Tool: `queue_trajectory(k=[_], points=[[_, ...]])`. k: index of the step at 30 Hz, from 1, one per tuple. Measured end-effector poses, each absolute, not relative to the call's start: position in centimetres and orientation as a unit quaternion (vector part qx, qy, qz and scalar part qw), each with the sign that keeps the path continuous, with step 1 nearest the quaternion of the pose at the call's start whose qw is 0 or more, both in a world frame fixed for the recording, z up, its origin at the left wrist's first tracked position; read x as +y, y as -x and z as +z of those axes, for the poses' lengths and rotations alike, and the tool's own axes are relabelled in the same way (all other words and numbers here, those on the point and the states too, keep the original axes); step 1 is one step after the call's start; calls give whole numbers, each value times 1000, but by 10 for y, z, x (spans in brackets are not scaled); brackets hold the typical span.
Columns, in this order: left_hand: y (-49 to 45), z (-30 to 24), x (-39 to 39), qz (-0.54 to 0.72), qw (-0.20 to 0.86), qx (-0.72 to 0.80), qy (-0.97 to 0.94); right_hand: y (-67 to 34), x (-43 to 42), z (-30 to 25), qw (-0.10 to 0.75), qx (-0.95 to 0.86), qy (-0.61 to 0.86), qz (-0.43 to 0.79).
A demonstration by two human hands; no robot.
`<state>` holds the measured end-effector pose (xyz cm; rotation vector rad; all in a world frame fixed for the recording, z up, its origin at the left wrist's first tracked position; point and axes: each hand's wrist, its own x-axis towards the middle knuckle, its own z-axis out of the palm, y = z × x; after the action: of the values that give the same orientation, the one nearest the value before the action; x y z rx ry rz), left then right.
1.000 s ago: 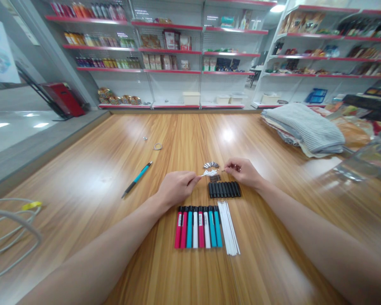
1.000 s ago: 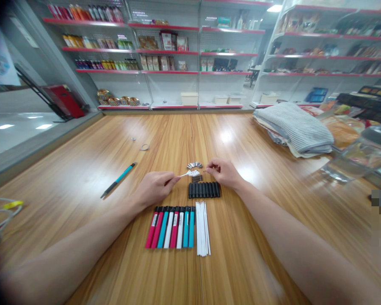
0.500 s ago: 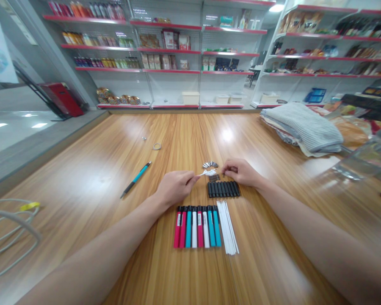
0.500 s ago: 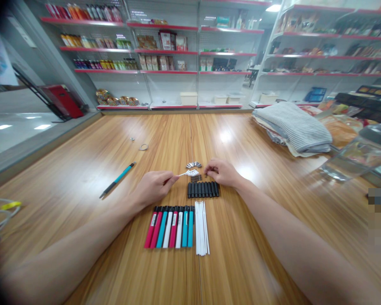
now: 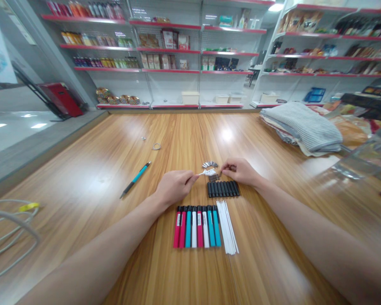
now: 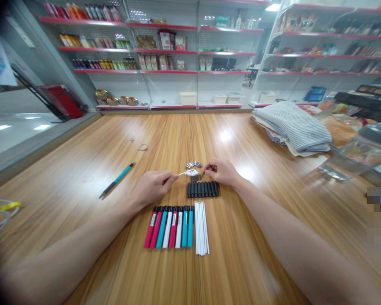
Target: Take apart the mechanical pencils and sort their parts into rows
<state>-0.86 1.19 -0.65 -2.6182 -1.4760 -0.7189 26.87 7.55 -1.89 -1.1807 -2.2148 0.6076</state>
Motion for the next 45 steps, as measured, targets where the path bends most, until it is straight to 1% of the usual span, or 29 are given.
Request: queue_trajectory(k=[18,42,45], points=[[8,-3,10,-229,29,-472,851,-263,69,-11,263,-843,405,236],[9,-4,11,-238,26,-466,852,-263,67,-11,254,-841,416,237],[9,-4,11,-242,26,-462,853,-263,66,-10,263,-836,417,239]])
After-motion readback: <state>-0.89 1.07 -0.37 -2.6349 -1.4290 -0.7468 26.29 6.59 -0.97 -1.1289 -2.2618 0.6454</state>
